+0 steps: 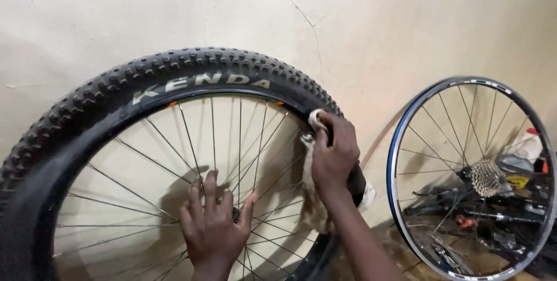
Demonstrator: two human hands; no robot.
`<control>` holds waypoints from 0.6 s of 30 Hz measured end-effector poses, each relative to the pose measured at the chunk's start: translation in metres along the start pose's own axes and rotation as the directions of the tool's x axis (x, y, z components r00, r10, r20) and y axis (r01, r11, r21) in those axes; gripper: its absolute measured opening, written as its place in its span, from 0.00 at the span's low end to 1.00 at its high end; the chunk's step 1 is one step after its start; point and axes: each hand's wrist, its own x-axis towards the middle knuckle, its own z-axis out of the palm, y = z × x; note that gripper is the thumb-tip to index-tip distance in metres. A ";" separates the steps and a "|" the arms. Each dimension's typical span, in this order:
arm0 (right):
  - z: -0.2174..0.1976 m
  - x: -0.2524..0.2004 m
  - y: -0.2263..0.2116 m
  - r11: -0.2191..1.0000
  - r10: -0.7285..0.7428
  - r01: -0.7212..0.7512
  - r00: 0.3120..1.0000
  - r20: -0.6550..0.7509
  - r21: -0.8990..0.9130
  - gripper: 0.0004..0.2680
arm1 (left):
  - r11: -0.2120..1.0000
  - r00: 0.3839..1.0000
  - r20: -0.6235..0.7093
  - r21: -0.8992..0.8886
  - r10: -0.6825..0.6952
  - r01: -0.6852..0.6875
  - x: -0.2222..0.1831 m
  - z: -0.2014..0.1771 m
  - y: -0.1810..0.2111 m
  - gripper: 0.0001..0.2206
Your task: Cleaning the hub and spokes of a bicycle wheel using a cloth and a small tool.
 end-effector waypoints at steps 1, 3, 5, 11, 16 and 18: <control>0.000 -0.013 0.017 1.000 -0.002 0.002 1.000 -0.003 0.002 0.11 | 1.000 1.000 -0.004 0.001 0.000 0.000 0.000 0.002 0.000 0.23; 0.001 -0.041 0.051 0.962 0.139 -0.131 0.990 0.015 -0.241 0.12 | 1.000 0.999 0.044 0.017 0.009 -0.010 -0.002 0.005 -0.002 0.24; -0.008 -0.059 0.053 0.973 0.164 -0.166 0.986 -0.028 -0.159 0.11 | 1.000 0.999 0.035 -0.011 -0.003 0.004 -0.002 0.006 0.000 0.24; -0.006 -0.035 0.032 0.992 0.120 -0.125 0.985 -0.127 -0.024 0.09 | 0.995 0.999 0.048 -0.098 -0.012 0.017 -0.004 0.009 0.000 0.24; 0.013 0.011 -0.011 0.998 -0.023 0.029 0.993 -0.116 0.054 0.08 | 0.986 0.997 0.067 -0.160 -0.044 0.055 -0.005 0.011 0.003 0.25; 0.023 0.024 -0.032 0.972 -0.109 0.132 0.986 -0.123 0.194 0.09 | 0.987 0.999 0.019 -0.155 -0.042 0.045 -0.004 0.009 0.005 0.23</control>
